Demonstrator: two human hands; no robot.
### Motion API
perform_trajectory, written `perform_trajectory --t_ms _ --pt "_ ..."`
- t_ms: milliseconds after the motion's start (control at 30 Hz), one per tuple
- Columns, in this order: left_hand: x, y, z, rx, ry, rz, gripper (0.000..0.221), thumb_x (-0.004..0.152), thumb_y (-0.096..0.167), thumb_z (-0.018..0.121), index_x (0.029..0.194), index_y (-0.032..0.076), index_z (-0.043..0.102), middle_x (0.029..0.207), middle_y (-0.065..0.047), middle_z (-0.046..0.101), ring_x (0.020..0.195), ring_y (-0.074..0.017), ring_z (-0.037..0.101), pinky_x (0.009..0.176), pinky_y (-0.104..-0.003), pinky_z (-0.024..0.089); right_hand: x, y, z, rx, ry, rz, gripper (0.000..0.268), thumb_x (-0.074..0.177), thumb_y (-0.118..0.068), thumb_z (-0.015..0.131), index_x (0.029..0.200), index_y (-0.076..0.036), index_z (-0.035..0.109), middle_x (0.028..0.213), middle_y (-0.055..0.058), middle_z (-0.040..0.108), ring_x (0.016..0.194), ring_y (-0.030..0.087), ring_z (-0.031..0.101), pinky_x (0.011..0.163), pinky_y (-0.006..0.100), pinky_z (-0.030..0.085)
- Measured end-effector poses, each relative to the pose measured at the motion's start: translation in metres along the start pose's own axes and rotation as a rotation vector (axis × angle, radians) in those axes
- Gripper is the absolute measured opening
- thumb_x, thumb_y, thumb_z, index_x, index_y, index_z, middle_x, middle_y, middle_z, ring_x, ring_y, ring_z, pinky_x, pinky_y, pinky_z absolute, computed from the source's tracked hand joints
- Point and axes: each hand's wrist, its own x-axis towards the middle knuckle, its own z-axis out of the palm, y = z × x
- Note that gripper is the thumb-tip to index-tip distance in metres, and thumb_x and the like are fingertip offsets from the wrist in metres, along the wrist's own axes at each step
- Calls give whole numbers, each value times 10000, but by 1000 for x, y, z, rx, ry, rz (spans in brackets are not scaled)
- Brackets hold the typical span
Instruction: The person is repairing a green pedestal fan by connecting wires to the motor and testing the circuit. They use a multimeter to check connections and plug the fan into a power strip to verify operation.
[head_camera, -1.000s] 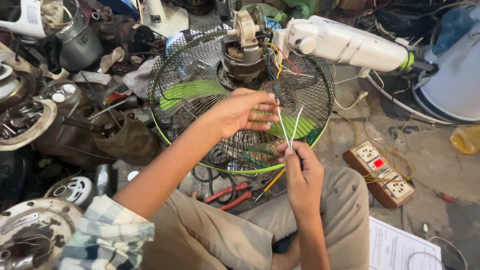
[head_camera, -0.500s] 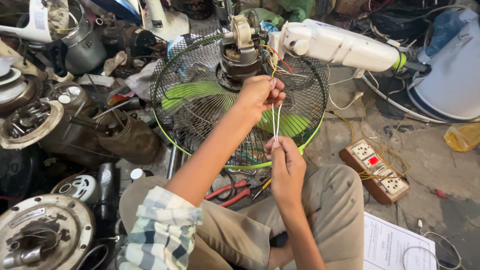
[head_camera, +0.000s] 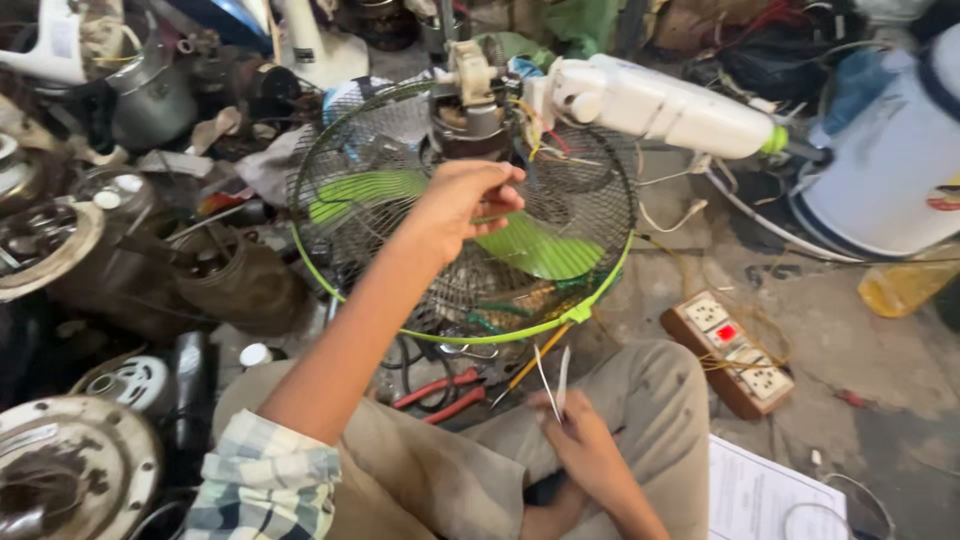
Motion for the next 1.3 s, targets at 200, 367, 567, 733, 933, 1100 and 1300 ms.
perform_trajectory --t_ms 200,367,567,733,933,1100,1300 --pt "-21 -18 -11 107 -7 180 272 988 306 640 956 55 739 753 -8 698 677 -103 644 635 -262 514 17 50 3 213 80 359 318 997 -243 509 1030 -31 743 901 57 754 797 157 659 694 315 570" --pt "-30 -22 -11 172 15 325 258 995 270 627 928 41 727 778 6 701 718 -72 669 640 -231 506 54 7 -39 -301 105 499 450 1055 -366 466 976 -15 736 760 179 729 686 286 703 710 388 550" --pt "-42 -17 -1 225 69 407 189 980 204 616 939 51 719 805 8 713 689 -74 630 606 -238 462 26 19 -43 -557 -333 435 399 892 -468 643 1124 -150 704 905 138 752 913 373 715 809 455 557" --pt "-59 -11 7 777 322 784 176 975 193 664 893 40 693 773 -77 688 648 -185 648 593 -325 476 -16 63 -19 -485 -589 215 410 806 -347 815 1136 -142 681 1065 103 687 928 281 717 847 421 504" --pt "-58 -7 7 1046 598 1163 196 914 136 666 771 65 552 722 -95 593 714 -329 590 691 -493 455 -7 64 -29 -387 -533 279 288 790 -347 834 1019 -182 776 993 27 696 791 194 741 727 326 580" --pt "-56 8 4 1005 643 957 238 898 168 676 725 50 564 658 -99 592 657 -325 599 621 -477 444 25 14 -66 -458 150 274 255 773 -327 812 957 -151 790 861 37 766 707 193 691 645 340 571" --pt "-75 53 -5 1061 340 509 353 928 396 660 784 79 718 665 -86 695 589 -292 655 554 -425 470 83 -11 -89 -648 273 126 206 843 -219 739 1005 -97 769 939 145 692 785 300 687 712 392 530"
